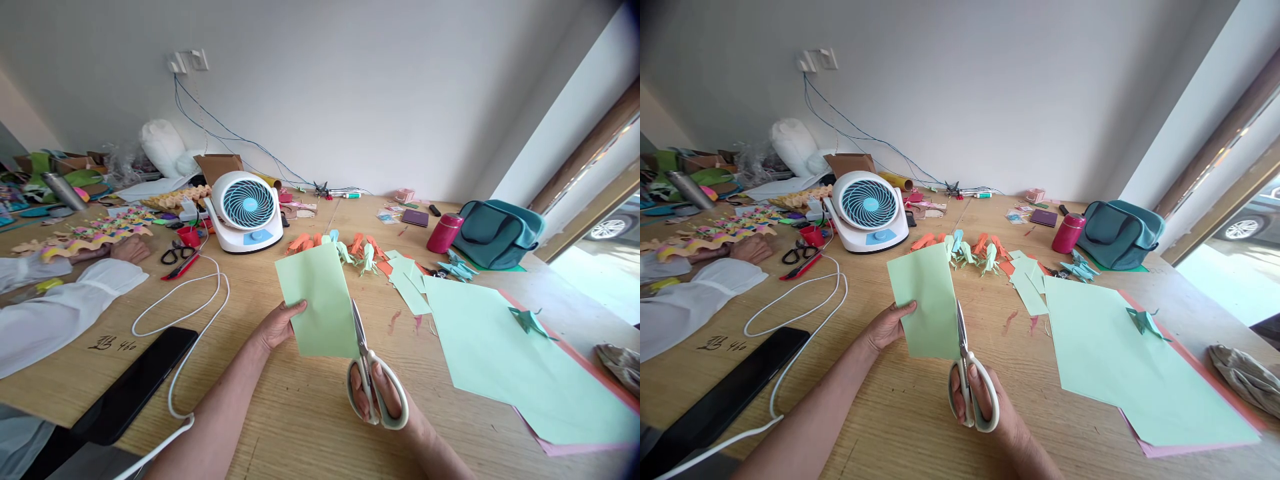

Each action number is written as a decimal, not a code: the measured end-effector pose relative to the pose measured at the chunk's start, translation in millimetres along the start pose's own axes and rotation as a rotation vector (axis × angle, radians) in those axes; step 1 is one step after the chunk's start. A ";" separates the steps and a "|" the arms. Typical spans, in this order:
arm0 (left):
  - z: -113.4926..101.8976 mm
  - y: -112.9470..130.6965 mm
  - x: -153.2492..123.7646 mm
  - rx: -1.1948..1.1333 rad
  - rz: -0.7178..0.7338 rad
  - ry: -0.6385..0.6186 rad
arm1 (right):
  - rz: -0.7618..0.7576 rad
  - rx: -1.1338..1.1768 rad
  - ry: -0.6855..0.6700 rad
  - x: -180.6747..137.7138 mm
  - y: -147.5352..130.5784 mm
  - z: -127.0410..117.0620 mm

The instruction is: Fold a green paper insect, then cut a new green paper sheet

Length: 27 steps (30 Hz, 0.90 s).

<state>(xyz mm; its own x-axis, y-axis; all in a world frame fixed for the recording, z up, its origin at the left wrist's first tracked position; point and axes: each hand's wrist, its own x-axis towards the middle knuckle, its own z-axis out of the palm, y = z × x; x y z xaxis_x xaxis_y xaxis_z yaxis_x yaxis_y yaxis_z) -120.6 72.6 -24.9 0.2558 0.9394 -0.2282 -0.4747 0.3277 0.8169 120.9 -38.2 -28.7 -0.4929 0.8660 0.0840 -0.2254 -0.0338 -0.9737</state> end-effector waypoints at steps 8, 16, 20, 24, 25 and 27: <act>2.7 -4.4 0.0 0.003 -0.024 -0.019 | -0.015 0.022 0.008 1.0 3.6 -1.6; 3.4 -4.7 0.3 -0.004 -0.018 -0.006 | -0.005 0.042 0.045 -0.1 -0.8 1.8; 5.5 -3.2 -1.1 -0.020 -0.015 -0.007 | 0.018 0.061 0.057 -1.2 -0.2 1.8; 5.1 -2.8 -1.1 -0.019 -0.012 -0.004 | 0.005 0.057 0.047 -1.0 0.9 0.7; 4.7 -2.8 -1.0 -0.016 -0.011 -0.004 | -0.002 0.049 0.046 -0.7 0.9 0.5; 3.8 -2.8 -0.5 -0.006 -0.010 0.001 | -0.007 0.033 0.043 -0.1 0.6 0.4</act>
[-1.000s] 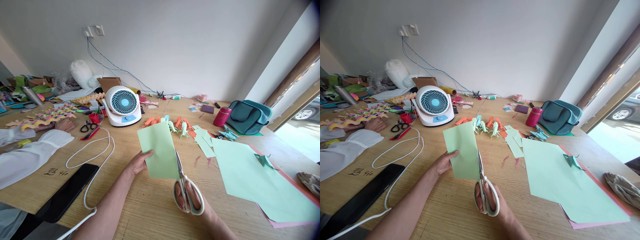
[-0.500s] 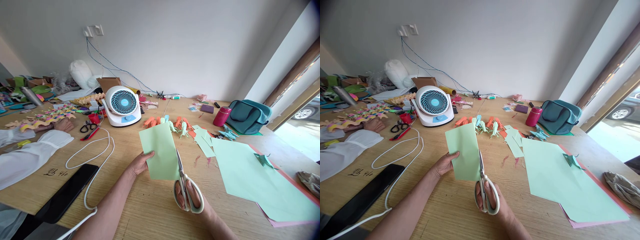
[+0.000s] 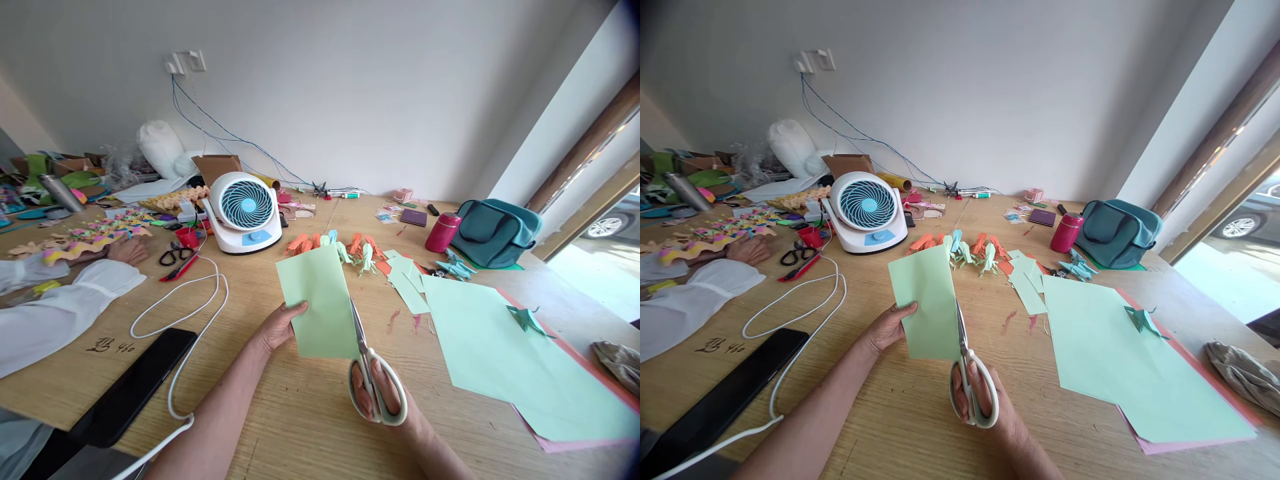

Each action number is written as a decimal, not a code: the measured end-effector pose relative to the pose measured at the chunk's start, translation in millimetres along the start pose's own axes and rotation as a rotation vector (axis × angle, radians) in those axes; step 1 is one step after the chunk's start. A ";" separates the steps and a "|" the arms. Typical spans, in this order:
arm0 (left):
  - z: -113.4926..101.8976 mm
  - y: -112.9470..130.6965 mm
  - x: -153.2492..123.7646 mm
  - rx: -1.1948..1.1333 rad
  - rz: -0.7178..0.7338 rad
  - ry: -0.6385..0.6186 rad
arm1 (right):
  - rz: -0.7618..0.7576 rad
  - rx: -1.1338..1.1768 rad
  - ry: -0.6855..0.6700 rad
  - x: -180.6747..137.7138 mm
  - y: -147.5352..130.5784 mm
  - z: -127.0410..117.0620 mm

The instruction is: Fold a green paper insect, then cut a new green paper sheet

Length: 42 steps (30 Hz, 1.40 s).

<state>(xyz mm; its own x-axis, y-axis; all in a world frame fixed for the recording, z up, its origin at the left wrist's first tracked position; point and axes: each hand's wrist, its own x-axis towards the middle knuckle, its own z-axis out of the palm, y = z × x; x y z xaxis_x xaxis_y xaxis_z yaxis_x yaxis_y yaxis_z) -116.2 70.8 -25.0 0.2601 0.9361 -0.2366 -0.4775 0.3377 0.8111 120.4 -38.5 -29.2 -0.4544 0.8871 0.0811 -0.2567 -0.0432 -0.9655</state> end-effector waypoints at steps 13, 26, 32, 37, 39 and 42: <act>-8.7 -2.9 6.1 -0.013 0.040 -0.010 | -0.011 0.020 0.012 1.6 -3.8 -2.8; -19.2 8.4 9.4 -0.126 0.129 0.090 | 0.006 0.010 -0.045 -2.4 -3.6 -2.5; -22.5 15.7 7.6 -0.173 0.148 0.066 | 0.009 0.032 -0.113 -2.6 -7.1 -3.3; -22.8 18.1 6.9 -0.190 0.163 0.060 | 0.046 0.018 -0.154 -4.3 -11.6 -1.3; -23.6 18.3 7.3 -0.186 0.175 0.062 | 0.057 0.002 -0.152 -4.2 -13.6 -0.2; -24.5 18.7 7.7 -0.177 0.178 0.074 | 0.061 -0.022 -0.159 -3.5 -15.7 0.7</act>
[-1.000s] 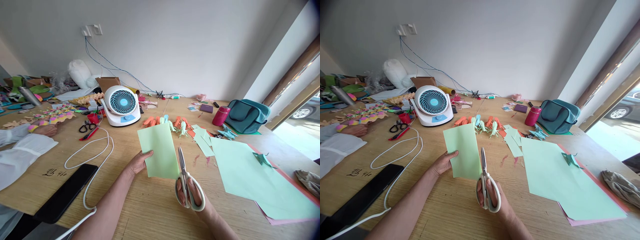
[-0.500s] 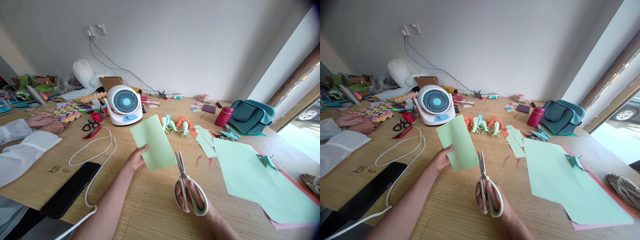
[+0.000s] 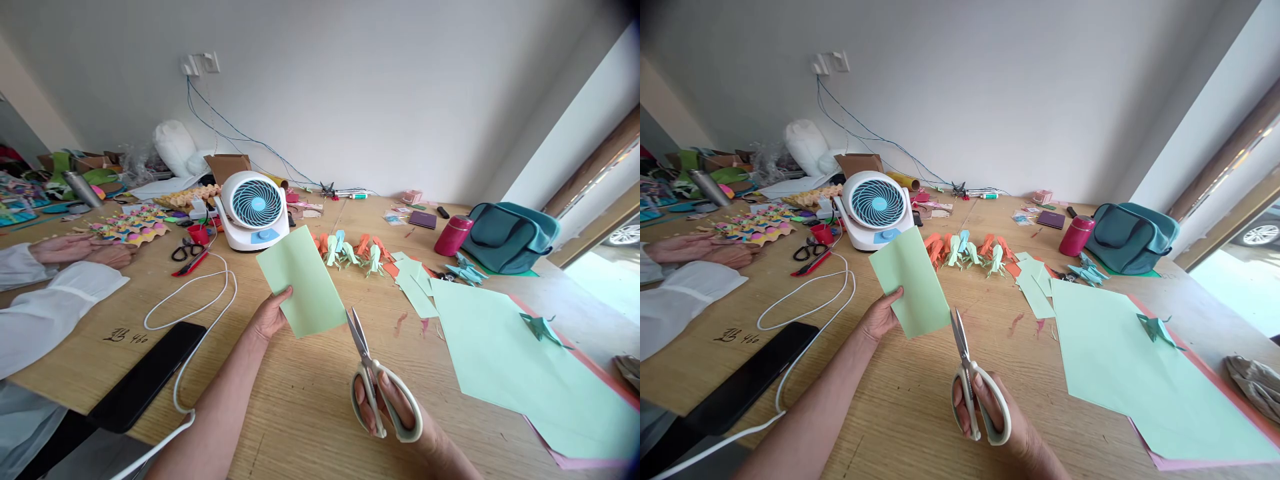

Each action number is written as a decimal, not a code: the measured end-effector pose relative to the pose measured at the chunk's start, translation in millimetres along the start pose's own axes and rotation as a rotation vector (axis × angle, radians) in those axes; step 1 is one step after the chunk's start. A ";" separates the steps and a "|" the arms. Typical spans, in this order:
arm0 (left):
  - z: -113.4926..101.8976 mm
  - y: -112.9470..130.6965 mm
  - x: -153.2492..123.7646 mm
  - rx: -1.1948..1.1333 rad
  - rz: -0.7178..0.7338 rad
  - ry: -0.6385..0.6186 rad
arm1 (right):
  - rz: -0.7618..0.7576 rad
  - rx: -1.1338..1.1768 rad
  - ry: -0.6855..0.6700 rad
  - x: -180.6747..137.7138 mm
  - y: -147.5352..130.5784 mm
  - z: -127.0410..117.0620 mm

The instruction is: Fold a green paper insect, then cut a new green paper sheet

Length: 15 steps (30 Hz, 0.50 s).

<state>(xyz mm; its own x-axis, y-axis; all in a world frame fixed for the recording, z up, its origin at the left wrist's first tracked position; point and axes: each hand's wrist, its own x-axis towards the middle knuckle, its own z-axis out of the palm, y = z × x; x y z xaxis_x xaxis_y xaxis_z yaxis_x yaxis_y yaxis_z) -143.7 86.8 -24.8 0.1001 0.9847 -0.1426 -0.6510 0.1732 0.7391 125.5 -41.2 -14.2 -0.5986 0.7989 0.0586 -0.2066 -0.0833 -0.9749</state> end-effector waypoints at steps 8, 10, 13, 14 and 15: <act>-2.0 0.0 -0.6 0.033 -0.003 -0.020 | 0.012 -0.006 -0.029 -0.6 1.2 -0.8; -3.5 -0.5 0.2 0.035 -0.002 -0.025 | -0.001 0.001 -0.026 -1.2 2.3 -1.4; -5.3 -1.3 0.9 0.059 -0.004 -0.032 | -0.014 0.010 -0.018 -1.9 4.0 -3.5; -5.5 -1.4 0.8 0.069 -0.004 -0.037 | -0.011 0.010 -0.016 -2.1 4.3 -4.2; -5.5 -1.5 0.6 0.078 -0.004 -0.041 | -0.006 0.009 -0.014 -2.2 4.3 -4.8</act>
<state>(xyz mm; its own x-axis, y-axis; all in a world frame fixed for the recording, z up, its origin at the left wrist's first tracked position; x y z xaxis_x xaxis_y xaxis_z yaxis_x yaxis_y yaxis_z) -146.8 87.0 -29.6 0.1348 0.9836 -0.1196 -0.5904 0.1767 0.7875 129.6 -40.5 -19.5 -0.6079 0.7911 0.0673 -0.2173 -0.0842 -0.9725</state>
